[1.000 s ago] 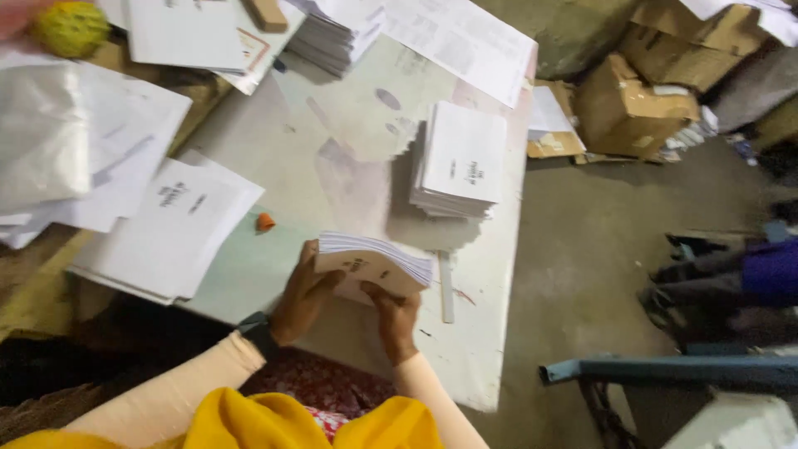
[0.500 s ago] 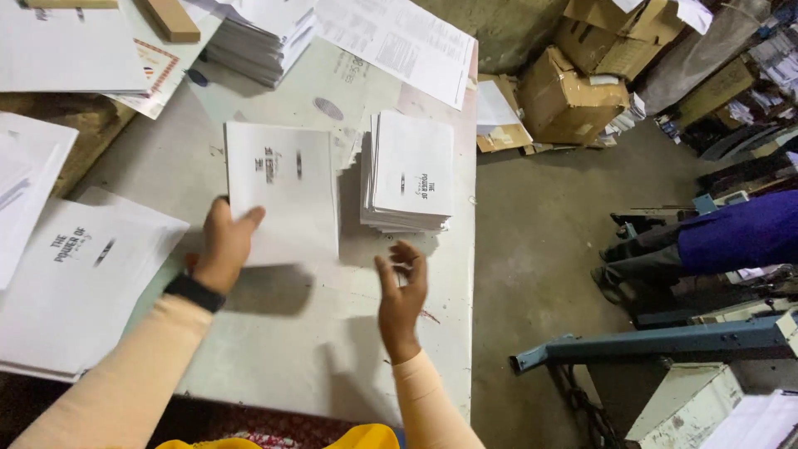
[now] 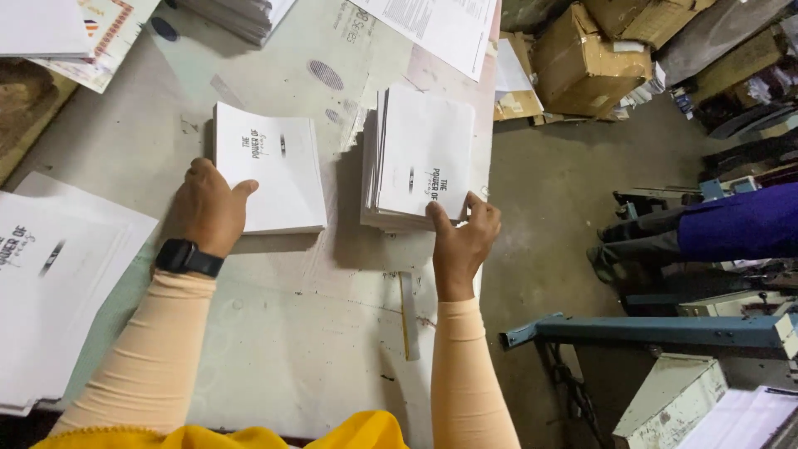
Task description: Folding printed paper sheets into booklets and stacking them on a work table.
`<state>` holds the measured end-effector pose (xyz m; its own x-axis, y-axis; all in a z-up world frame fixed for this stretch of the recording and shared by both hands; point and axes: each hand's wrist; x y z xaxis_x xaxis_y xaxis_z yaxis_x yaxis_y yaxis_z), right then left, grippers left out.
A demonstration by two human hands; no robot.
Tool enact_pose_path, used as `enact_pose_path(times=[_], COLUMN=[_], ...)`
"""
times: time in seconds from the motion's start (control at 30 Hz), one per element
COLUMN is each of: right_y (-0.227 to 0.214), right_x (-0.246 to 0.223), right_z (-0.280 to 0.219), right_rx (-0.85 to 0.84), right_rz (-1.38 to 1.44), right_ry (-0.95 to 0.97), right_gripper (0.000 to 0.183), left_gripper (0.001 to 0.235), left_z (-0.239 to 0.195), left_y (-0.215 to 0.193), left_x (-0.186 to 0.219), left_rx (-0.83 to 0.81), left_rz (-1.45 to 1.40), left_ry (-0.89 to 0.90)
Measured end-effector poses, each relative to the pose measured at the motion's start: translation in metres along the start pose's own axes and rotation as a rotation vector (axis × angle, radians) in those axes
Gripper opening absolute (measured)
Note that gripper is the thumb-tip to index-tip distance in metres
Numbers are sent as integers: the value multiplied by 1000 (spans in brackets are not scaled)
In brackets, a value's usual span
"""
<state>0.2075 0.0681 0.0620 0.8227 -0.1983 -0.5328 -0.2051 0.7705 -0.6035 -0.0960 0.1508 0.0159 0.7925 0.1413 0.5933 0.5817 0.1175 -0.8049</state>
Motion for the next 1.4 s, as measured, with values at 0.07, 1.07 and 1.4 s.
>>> enact_pose_path(times=[0.07,1.07,1.4], right_y=[5,-77,-109], right_x=[1,-86,-91], right_z=[0,-136,-161], right_rx=[23,-70,-177], right_rz=[27,229,432], right_ry=[12,-706,-683], right_gripper=[65,26,5], left_gripper=[54,75,88], left_z=[3,-69,-89], left_y=[6,0,-3], left_x=[-3,39,16], left_rx=[25,-796,-476], left_rz=[19,-1457,-1286], left_ry=[24,26,373])
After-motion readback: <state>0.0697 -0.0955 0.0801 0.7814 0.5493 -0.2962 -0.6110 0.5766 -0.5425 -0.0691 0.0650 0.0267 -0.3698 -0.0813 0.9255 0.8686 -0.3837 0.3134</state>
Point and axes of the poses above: each hand's wrist, its own z-axis towards the middle knuckle, its own y-axis out of the palm, x = y × z, and after that the axes turned 6 degrees about x, right-handed
